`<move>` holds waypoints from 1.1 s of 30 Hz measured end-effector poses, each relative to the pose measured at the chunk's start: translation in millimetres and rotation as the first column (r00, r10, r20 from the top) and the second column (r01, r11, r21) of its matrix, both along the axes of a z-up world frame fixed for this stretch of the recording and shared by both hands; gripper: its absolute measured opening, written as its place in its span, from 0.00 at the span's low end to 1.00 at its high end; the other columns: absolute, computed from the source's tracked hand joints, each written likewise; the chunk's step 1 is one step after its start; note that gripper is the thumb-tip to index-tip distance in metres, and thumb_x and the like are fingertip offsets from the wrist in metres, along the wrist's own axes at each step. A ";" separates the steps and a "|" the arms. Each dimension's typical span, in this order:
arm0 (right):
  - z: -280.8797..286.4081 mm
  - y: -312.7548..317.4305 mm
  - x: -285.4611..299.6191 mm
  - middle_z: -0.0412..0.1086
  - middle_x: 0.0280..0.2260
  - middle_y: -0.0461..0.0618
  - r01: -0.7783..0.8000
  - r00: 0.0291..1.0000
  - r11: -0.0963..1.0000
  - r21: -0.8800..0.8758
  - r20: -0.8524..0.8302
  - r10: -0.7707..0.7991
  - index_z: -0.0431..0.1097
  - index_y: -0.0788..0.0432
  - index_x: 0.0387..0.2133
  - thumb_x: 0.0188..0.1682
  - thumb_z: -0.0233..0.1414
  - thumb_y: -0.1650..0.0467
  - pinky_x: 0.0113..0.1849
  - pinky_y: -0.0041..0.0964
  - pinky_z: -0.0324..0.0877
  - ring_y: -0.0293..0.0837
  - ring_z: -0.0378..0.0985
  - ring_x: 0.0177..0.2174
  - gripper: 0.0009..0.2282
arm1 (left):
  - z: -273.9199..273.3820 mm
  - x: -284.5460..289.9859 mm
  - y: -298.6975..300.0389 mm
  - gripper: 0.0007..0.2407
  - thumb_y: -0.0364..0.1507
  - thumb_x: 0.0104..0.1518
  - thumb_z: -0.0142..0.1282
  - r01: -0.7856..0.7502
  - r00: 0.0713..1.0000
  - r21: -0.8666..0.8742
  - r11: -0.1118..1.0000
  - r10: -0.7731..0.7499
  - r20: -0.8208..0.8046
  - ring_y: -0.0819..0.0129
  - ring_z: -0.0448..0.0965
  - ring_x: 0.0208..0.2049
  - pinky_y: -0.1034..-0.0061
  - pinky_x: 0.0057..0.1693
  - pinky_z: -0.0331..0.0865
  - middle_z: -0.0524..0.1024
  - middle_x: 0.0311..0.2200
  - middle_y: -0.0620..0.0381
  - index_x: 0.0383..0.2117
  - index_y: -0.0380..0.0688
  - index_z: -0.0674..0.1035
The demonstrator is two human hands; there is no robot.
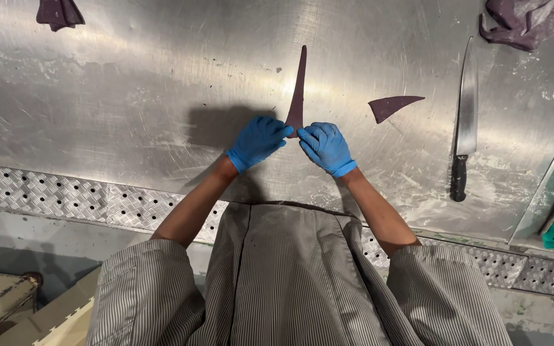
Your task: Rolling purple triangular pieces of dough into croissant shapes.
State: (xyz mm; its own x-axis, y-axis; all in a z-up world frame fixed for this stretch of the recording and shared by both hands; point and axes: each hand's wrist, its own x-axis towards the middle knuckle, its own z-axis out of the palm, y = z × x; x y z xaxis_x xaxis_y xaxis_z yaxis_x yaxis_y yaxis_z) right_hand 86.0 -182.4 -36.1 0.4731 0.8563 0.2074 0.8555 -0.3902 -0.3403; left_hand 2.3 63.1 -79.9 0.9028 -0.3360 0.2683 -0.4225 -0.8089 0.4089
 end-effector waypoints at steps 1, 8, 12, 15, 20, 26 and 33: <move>-1.8 -0.2 -1.4 0.72 0.44 0.51 -0.001 1.000 1.000 -0.001 -0.003 0.001 0.72 0.58 0.51 0.53 0.58 0.67 0.53 0.46 0.67 0.50 0.73 0.48 0.15 | -7.3 -2.7 -2.3 0.17 0.36 0.57 0.61 -0.001 1.000 -0.001 1.000 0.001 -0.003 0.59 0.71 0.47 0.63 0.56 0.64 0.72 0.43 0.57 0.51 0.50 0.76; -1.6 8.1 -0.1 0.70 0.42 0.50 0.061 0.998 0.997 -0.048 0.037 -0.059 0.73 0.56 0.44 0.51 0.60 0.62 0.50 0.48 0.67 0.52 0.71 0.47 0.14 | -5.4 9.3 -7.5 0.12 0.42 0.61 0.57 0.007 1.000 0.156 0.988 -0.012 0.028 0.62 0.72 0.39 0.64 0.51 0.68 0.71 0.33 0.58 0.40 0.51 0.75; -12.0 13.0 6.5 0.68 0.42 0.51 0.120 0.992 0.993 -0.012 -0.033 -0.120 0.73 0.55 0.40 0.49 0.62 0.61 0.51 0.50 0.64 0.53 0.69 0.47 0.13 | 3.9 25.7 -8.5 0.14 0.46 0.63 0.56 -0.013 0.991 0.182 0.983 0.037 -0.129 0.63 0.69 0.40 0.67 0.49 0.64 0.69 0.33 0.59 0.29 0.54 0.76; -2.0 20.3 2.3 0.68 0.41 0.49 0.172 0.979 0.983 0.063 -0.120 -0.163 0.72 0.52 0.35 0.47 0.63 0.62 0.52 0.50 0.63 0.53 0.68 0.48 0.11 | 1.6 22.2 -6.6 0.14 0.50 0.61 0.56 -0.079 0.993 0.070 0.994 0.085 -0.077 0.62 0.66 0.42 0.63 0.53 0.61 0.67 0.34 0.59 0.28 0.58 0.79; 15.9 31.0 3.4 0.68 0.42 0.52 0.305 0.931 0.951 0.057 -0.226 -0.286 0.71 0.54 0.32 0.45 0.64 0.63 0.51 0.50 0.60 0.56 0.66 0.47 0.11 | -7.2 27.0 -5.6 0.16 0.54 0.56 0.55 -0.252 0.966 -0.086 0.964 0.246 -0.076 0.60 0.65 0.48 0.60 0.54 0.56 0.70 0.41 0.62 0.32 0.61 0.82; -0.2 17.2 4.8 0.68 0.42 0.50 0.188 0.966 0.978 0.093 -0.195 -0.168 0.69 0.55 0.39 0.49 0.63 0.64 0.53 0.50 0.62 0.52 0.68 0.48 0.12 | -14.1 29.2 -6.7 0.18 0.57 0.55 0.56 -0.310 0.949 -0.087 0.947 0.304 -0.082 0.59 0.65 0.51 0.60 0.55 0.54 0.71 0.44 0.61 0.32 0.60 0.82; -13.4 9.2 6.7 0.70 0.40 0.47 0.075 0.993 0.994 0.074 0.090 -0.081 0.72 0.55 0.44 0.50 0.62 0.68 0.50 0.45 0.69 0.48 0.73 0.45 0.11 | 0.4 17.7 -6.4 0.14 0.41 0.51 0.62 -0.070 0.994 0.017 0.997 0.068 0.084 0.61 0.69 0.51 0.62 0.59 0.62 0.72 0.44 0.59 0.43 0.58 0.78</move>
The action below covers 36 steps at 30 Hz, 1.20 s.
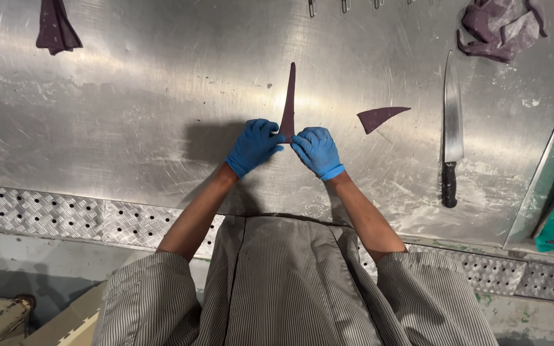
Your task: Rolling purple triangular pieces of dough into croissant shapes.
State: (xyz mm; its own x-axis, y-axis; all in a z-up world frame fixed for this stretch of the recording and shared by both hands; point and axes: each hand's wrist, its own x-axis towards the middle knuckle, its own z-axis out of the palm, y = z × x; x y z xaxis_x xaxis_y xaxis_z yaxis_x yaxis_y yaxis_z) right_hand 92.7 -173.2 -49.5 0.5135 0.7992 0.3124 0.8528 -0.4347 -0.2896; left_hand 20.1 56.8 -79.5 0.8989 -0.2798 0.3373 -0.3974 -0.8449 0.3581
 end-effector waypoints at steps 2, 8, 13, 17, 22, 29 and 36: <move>4.7 2.2 1.0 0.71 0.39 0.47 0.027 1.000 1.000 0.011 -0.006 -0.027 0.72 0.55 0.44 0.50 0.62 0.68 0.49 0.45 0.69 0.48 0.73 0.45 0.11 | -8.7 0.6 1.0 0.11 0.38 0.55 0.62 0.006 1.000 0.004 1.000 -0.006 0.007 0.62 0.70 0.49 0.63 0.58 0.63 0.72 0.43 0.60 0.42 0.56 0.77; 20.3 15.0 2.0 0.72 0.37 0.49 0.049 0.998 0.999 0.020 -0.036 -0.048 0.74 0.59 0.43 0.50 0.61 0.67 0.47 0.44 0.69 0.50 0.73 0.41 0.12 | -23.2 3.5 5.0 0.09 0.33 0.62 0.63 0.012 0.999 0.104 0.995 -0.015 0.031 0.64 0.70 0.43 0.66 0.57 0.65 0.71 0.38 0.61 0.45 0.52 0.76; 1.4 10.8 3.1 0.72 0.36 0.49 0.070 0.990 0.996 -0.051 -0.119 -0.076 0.73 0.57 0.42 0.52 0.60 0.68 0.46 0.44 0.70 0.49 0.73 0.39 0.08 | -1.9 10.8 2.0 0.16 0.38 0.58 0.64 0.035 0.998 0.001 0.999 -0.035 0.057 0.62 0.70 0.43 0.64 0.54 0.65 0.71 0.39 0.58 0.48 0.50 0.77; 4.2 14.2 3.1 0.70 0.35 0.49 0.060 0.991 0.997 -0.050 -0.119 -0.065 0.74 0.59 0.48 0.54 0.59 0.69 0.46 0.44 0.68 0.48 0.71 0.37 0.11 | -9.8 15.3 1.6 0.15 0.37 0.56 0.65 0.027 0.999 0.022 0.999 -0.028 0.031 0.63 0.72 0.46 0.65 0.56 0.65 0.72 0.44 0.61 0.47 0.55 0.76; 4.0 18.0 4.1 0.70 0.35 0.50 0.095 0.984 0.993 -0.068 -0.143 -0.104 0.72 0.57 0.44 0.53 0.58 0.65 0.48 0.46 0.66 0.49 0.70 0.38 0.11 | -18.3 20.7 0.8 0.13 0.37 0.59 0.65 0.004 0.998 -0.008 1.000 -0.003 0.056 0.65 0.72 0.47 0.67 0.56 0.65 0.72 0.46 0.63 0.47 0.60 0.75; 7.5 18.5 10.7 0.68 0.35 0.51 0.124 0.978 0.989 -0.079 -0.161 -0.135 0.73 0.59 0.49 0.53 0.59 0.65 0.47 0.46 0.65 0.50 0.69 0.37 0.15 | 4.4 30.8 -0.1 0.16 0.40 0.55 0.65 -0.026 0.999 -0.094 0.995 0.024 -0.021 0.65 0.74 0.42 0.67 0.51 0.67 0.75 0.43 0.63 0.48 0.55 0.79; 21.2 26.7 22.7 0.70 0.44 0.53 0.129 0.981 0.991 -0.021 -0.146 -0.130 0.72 0.57 0.50 0.52 0.59 0.65 0.49 0.45 0.67 0.51 0.71 0.44 0.15 | 13.6 40.0 2.6 0.15 0.39 0.54 0.67 -0.036 0.998 -0.145 0.989 0.027 -0.063 0.64 0.76 0.42 0.67 0.52 0.68 0.76 0.41 0.62 0.46 0.55 0.80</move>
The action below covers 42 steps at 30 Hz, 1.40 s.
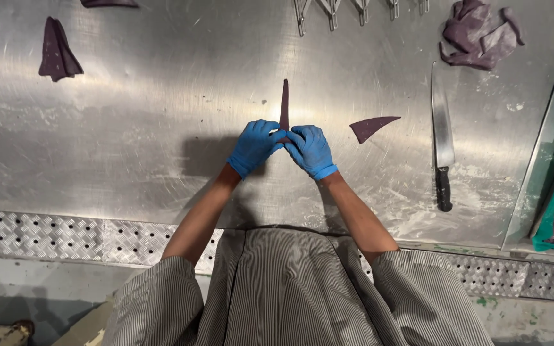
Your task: Rolling purple triangular pieces of dough into croissant shapes.
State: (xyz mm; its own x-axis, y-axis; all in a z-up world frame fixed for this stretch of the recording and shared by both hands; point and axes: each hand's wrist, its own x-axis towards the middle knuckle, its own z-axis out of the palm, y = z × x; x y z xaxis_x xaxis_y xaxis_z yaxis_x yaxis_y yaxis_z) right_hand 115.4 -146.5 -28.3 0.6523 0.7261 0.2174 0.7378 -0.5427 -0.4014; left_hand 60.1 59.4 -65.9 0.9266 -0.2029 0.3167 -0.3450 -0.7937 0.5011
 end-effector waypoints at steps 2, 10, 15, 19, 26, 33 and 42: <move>2.8 1.0 1.4 0.70 0.44 0.54 0.003 1.000 1.000 0.018 -0.026 -0.002 0.72 0.59 0.50 0.51 0.59 0.65 0.49 0.46 0.66 0.52 0.71 0.44 0.16 | 7.4 0.6 1.6 0.16 0.38 0.54 0.67 -0.022 0.997 0.089 0.996 0.016 0.072 0.64 0.76 0.44 0.68 0.54 0.69 0.76 0.44 0.61 0.48 0.54 0.79; 12.5 5.5 9.3 0.69 0.43 0.54 0.039 0.999 0.998 0.049 -0.008 -0.039 0.72 0.59 0.46 0.51 0.60 0.66 0.49 0.47 0.66 0.55 0.71 0.44 0.13 | 46.4 22.0 -11.8 0.32 0.34 0.44 0.69 0.095 0.995 0.166 0.982 -0.094 -0.017 0.60 0.78 0.39 0.62 0.52 0.67 0.79 0.38 0.54 0.60 0.40 0.73; 28.7 -17.4 -0.6 0.68 0.51 0.58 0.416 0.906 0.863 0.287 -0.209 -0.367 0.63 0.60 0.59 0.50 0.59 0.69 0.52 0.48 0.67 0.58 0.70 0.50 0.24 | 75.2 31.9 -20.4 0.24 0.28 0.59 0.60 -0.151 0.927 -0.506 0.849 -0.056 -0.370 0.66 0.81 0.41 0.72 0.47 0.72 0.82 0.41 0.51 0.64 0.41 0.70; 59.9 -38.3 22.8 0.66 0.58 0.55 0.535 0.753 0.689 0.489 -0.646 -0.126 0.49 0.56 0.70 0.53 0.56 0.67 0.55 0.43 0.68 0.49 0.71 0.56 0.32 | 101.3 55.0 -51.2 0.19 0.25 0.58 0.60 -0.339 0.886 -0.759 0.556 -0.082 -0.456 0.71 0.80 0.41 0.76 0.46 0.74 0.82 0.40 0.52 0.58 0.40 0.74; 164.0 -125.7 8.8 0.71 0.51 0.51 0.456 0.701 0.766 0.453 -0.713 0.004 0.57 0.57 0.69 0.53 0.59 0.69 0.53 0.38 0.71 0.40 0.74 0.48 0.30 | 141.1 34.8 -145.6 0.15 0.28 0.65 0.55 -0.515 0.724 -0.839 -0.174 -0.613 -0.317 0.72 0.76 0.41 0.77 0.49 0.71 0.79 0.44 0.55 0.55 0.35 0.76; 250.9 -246.2 -42.4 0.72 0.47 0.42 0.604 0.648 0.701 0.378 -0.745 -0.157 0.64 0.58 0.62 0.47 0.60 0.71 0.44 0.30 0.72 0.33 0.72 0.38 0.27 | 180.0 9.0 -265.6 0.13 0.30 0.71 0.54 -0.563 0.539 -0.801 -0.205 -0.825 -0.168 0.67 0.76 0.45 0.67 0.58 0.74 0.77 0.44 0.52 0.54 0.32 0.76; 288.3 -451.6 -133.1 0.68 0.34 0.42 0.785 0.538 0.580 0.219 -0.706 -0.461 0.69 0.53 0.63 0.46 0.61 0.69 0.37 0.28 0.66 0.32 0.66 0.34 0.27 | 237.3 -39.5 -466.2 0.18 0.29 0.64 0.56 -0.533 0.417 -0.845 -0.038 -0.881 -0.223 0.66 0.78 0.51 0.72 0.59 0.73 0.77 0.50 0.51 0.57 0.33 0.73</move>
